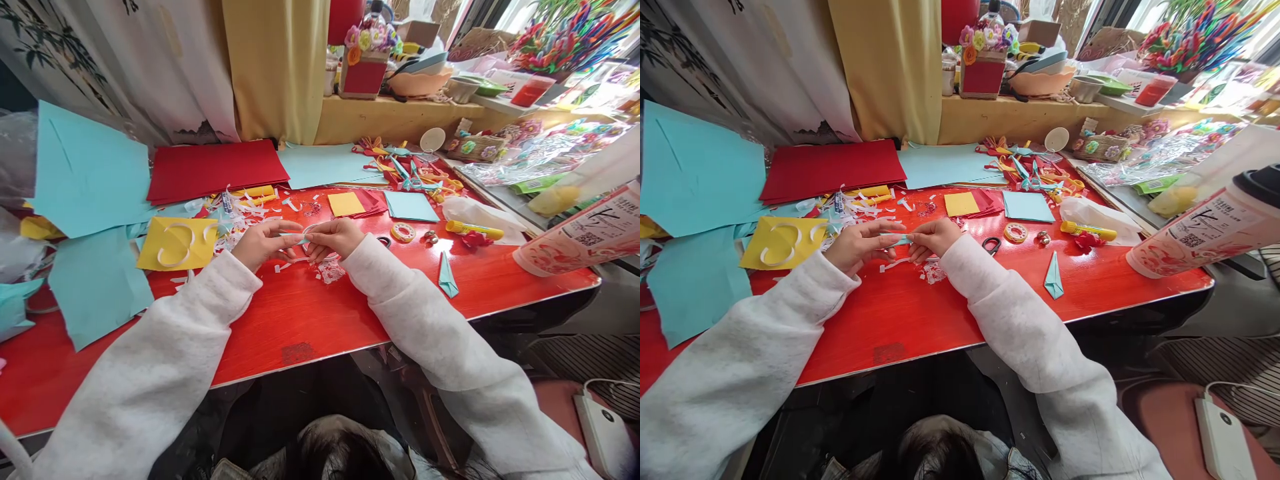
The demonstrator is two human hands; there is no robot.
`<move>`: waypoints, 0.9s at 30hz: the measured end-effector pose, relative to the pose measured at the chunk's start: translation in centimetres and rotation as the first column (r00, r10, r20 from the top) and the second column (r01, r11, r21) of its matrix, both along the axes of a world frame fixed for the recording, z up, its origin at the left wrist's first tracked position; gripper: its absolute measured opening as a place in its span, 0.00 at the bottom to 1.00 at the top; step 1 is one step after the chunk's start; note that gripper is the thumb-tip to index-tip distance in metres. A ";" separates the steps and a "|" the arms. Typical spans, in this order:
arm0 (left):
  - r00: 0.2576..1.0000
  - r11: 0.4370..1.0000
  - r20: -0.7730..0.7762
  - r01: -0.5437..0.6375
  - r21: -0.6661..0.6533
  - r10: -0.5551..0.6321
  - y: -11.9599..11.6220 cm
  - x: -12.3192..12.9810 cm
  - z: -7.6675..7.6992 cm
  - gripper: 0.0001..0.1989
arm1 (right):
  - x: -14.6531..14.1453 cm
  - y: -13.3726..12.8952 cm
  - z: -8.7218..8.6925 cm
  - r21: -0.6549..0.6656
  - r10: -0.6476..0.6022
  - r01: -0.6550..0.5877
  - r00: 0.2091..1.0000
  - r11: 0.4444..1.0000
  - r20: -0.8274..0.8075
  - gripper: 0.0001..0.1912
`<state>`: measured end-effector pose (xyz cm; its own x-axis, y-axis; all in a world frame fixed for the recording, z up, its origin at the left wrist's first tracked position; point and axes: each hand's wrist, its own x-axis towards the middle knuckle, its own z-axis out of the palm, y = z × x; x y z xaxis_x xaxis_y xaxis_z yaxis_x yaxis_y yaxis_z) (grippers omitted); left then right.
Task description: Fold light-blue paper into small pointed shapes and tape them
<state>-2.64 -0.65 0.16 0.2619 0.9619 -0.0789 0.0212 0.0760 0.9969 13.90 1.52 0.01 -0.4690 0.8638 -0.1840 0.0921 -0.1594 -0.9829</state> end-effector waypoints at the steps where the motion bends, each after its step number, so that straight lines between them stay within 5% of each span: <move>1: 0.999 0.999 -0.026 -0.032 0.034 0.033 0.0 0.0 -0.1 0.15 | -0.1 0.0 -0.1 0.011 -0.007 0.007 1.000 1.000 -0.002 0.08; 5: 0.990 0.990 -0.105 -0.085 0.109 0.096 0.4 -0.3 -0.7 0.12 | -0.2 -0.1 -0.2 -0.065 0.044 -0.046 0.999 0.997 -0.027 0.09; 13: 0.978 0.991 -0.202 -0.015 0.137 0.043 0.4 -0.6 -0.2 0.10 | 0.7 0.2 0.0 -0.183 0.251 -0.247 0.968 0.951 -0.005 0.11; 22: 0.978 0.985 -0.137 -0.145 0.095 0.157 1.1 -1.4 -0.4 0.12 | -0.8 -0.8 -0.9 0.141 0.137 -0.163 0.975 0.977 0.174 0.12; 27: 0.981 0.988 -0.159 -0.090 0.128 0.109 1.0 -1.7 0.0 0.12 | -0.4 -0.5 -0.8 -0.123 0.376 -0.373 0.927 0.920 -0.003 0.11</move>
<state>-4.29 0.39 0.12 0.1575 0.9875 0.0040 0.1841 -0.0333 0.9823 13.46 0.98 -0.78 -0.7492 0.5968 -0.2873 0.1877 -0.2247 -0.9562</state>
